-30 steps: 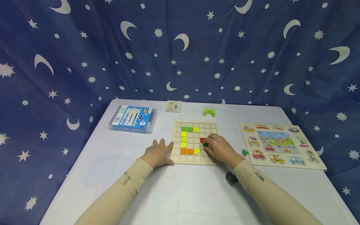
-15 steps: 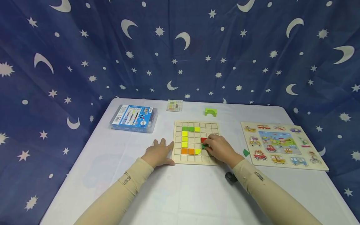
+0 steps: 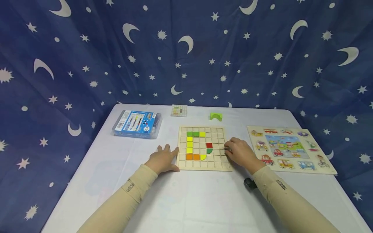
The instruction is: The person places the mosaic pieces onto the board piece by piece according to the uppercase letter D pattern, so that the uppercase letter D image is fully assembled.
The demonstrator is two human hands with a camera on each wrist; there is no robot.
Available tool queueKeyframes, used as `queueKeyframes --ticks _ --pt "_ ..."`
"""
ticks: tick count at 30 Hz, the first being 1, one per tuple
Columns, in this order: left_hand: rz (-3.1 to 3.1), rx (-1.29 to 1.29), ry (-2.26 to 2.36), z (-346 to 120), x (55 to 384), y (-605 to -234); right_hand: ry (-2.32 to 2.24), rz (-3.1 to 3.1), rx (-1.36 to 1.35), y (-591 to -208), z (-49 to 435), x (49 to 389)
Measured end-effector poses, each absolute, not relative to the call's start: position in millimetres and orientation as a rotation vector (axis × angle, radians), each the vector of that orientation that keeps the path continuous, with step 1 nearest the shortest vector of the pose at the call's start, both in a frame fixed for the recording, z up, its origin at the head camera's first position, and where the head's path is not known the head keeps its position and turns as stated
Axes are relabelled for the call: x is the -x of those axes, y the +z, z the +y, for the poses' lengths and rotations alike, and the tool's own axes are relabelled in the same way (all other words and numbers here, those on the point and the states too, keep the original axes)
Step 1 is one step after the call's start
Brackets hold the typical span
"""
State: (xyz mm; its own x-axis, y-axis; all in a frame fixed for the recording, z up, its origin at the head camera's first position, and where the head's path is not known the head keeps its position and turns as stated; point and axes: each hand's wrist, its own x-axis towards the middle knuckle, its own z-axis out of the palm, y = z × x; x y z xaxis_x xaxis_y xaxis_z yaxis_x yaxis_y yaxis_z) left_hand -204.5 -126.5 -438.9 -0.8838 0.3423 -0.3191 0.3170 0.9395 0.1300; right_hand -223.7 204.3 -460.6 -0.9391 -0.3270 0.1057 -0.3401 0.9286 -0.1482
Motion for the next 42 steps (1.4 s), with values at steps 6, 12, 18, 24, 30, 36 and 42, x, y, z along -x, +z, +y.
queueKeyframes --ticks 6,12,18,24,30,36,42 --pt "2.737 -0.47 0.134 -127.8 202.8 -437.9 0.105 -3.119 -0.218 -458.3 254.0 209.8" --pt "2.736 -0.481 0.151 -125.9 202.6 -435.7 0.09 -3.218 -0.123 -454.2 266.6 200.2" --pt "2.741 -0.485 0.147 -125.7 203.7 -439.9 0.255 -3.122 -0.341 -459.9 258.1 203.1" --pt "2.742 -0.485 0.132 -124.9 205.4 -441.6 0.087 -3.094 -0.251 -448.4 257.9 196.4" --pt "2.746 -0.484 0.119 -125.9 205.4 -440.2 -0.012 -3.256 -0.188 -438.7 258.9 191.0" --pt "2.755 -0.488 0.113 -127.2 205.1 -440.5 0.184 -3.185 -0.275 -451.2 255.1 198.5" --pt "2.76 -0.482 0.112 -128.3 205.1 -440.6 0.266 -3.151 -0.189 -458.0 252.5 202.4"
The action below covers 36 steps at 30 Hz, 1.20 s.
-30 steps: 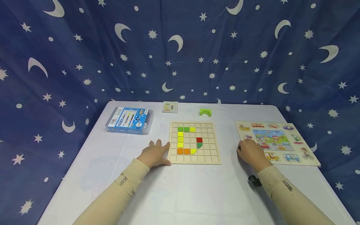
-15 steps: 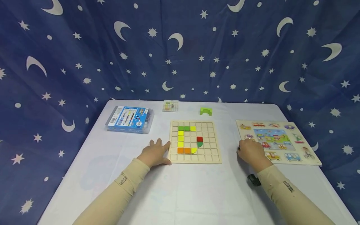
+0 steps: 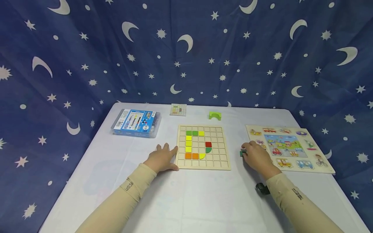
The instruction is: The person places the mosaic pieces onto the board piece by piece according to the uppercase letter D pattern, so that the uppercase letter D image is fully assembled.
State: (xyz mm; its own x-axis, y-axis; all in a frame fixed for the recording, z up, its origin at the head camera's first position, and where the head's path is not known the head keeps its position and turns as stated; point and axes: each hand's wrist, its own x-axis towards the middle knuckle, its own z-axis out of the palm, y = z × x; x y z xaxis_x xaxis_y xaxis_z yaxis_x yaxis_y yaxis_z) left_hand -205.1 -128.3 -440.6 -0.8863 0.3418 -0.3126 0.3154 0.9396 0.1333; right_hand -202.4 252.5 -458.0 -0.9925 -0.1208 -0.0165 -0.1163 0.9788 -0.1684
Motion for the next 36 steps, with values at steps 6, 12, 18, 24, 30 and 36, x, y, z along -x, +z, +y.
queueKeyframes --ticks 6,12,18,24,30,36 --pt "2.757 -0.463 0.122 -129.4 204.6 -439.1 -0.271 3.059 0.172 -456.7 248.7 204.5" --pt "2.757 -0.45 0.134 -131.6 204.1 -441.5 -0.305 3.05 0.23 -456.7 245.4 208.8" --pt "2.754 -0.442 0.123 -134.0 200.0 -439.6 -0.382 3.054 0.247 -454.7 221.8 220.2" --pt "2.754 -0.443 0.116 -134.4 198.0 -438.8 -0.458 3.092 0.377 -452.1 178.8 240.7" --pt "2.754 -0.468 0.123 -127.5 196.3 -438.6 -0.428 3.098 0.486 -457.5 154.3 257.7" --pt "2.75 -0.476 0.135 -122.6 193.9 -436.2 -0.352 3.085 0.5 -466.1 149.3 262.7"
